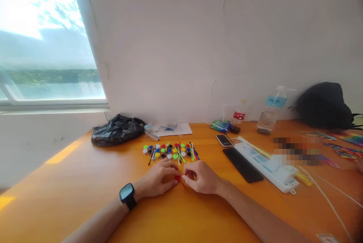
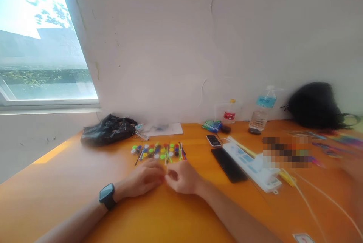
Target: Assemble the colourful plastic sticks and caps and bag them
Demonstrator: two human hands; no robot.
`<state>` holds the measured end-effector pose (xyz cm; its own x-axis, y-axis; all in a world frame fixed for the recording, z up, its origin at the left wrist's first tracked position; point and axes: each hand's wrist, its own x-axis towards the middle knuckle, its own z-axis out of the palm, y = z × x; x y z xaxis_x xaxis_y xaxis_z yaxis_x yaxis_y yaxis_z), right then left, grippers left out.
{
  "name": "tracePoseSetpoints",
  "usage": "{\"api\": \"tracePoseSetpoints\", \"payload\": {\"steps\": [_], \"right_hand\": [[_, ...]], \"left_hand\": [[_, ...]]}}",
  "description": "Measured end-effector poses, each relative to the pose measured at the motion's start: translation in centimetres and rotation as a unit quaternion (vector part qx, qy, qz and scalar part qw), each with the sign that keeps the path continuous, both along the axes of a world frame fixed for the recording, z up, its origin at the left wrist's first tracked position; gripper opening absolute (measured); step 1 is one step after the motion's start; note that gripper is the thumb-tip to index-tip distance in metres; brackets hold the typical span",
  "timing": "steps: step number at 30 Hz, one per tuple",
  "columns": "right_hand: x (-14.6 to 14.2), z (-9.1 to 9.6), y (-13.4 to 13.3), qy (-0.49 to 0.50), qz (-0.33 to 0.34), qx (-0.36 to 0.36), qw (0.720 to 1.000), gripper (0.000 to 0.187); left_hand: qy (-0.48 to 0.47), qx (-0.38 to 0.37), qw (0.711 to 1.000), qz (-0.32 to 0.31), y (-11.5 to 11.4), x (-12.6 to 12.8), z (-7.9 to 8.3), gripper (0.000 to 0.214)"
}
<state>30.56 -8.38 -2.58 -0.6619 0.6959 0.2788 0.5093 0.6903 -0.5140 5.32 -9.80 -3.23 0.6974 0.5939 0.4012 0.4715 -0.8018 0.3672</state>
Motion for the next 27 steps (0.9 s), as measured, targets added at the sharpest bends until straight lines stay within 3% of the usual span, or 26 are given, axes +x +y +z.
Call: {"api": "tracePoseSetpoints", "payload": {"steps": [5, 8, 11, 18, 27], "right_hand": [[1.5, 1.4, 1.0, -0.054, -0.102, 0.090, 0.989, 0.008], [2.3, 1.5, 1.6, -0.091, -0.139, 0.094, 0.982, 0.010], [2.6, 1.1, 1.9, -0.114, -0.137, 0.045, 0.983, 0.018], [1.6, 0.2, 1.5, -0.064, -0.068, -0.076, 0.993, 0.027], [0.3, -1.1, 0.9, 0.016, -0.011, -0.198, 0.980, 0.045]], "left_hand": [[-0.003, 0.024, 1.000, 0.020, 0.0, 0.0, -0.2, 0.011], [-0.010, 0.031, 0.999, 0.035, -0.2, 0.2, -0.2, 0.012], [-0.020, 0.035, 0.998, 0.047, -0.4, 0.4, 0.1, 0.015], [-0.004, -0.084, 0.995, -0.045, -0.7, 0.7, -0.1, 0.021], [-0.039, -0.076, 0.996, -0.015, -0.4, 0.1, -0.4, 0.020]]}}
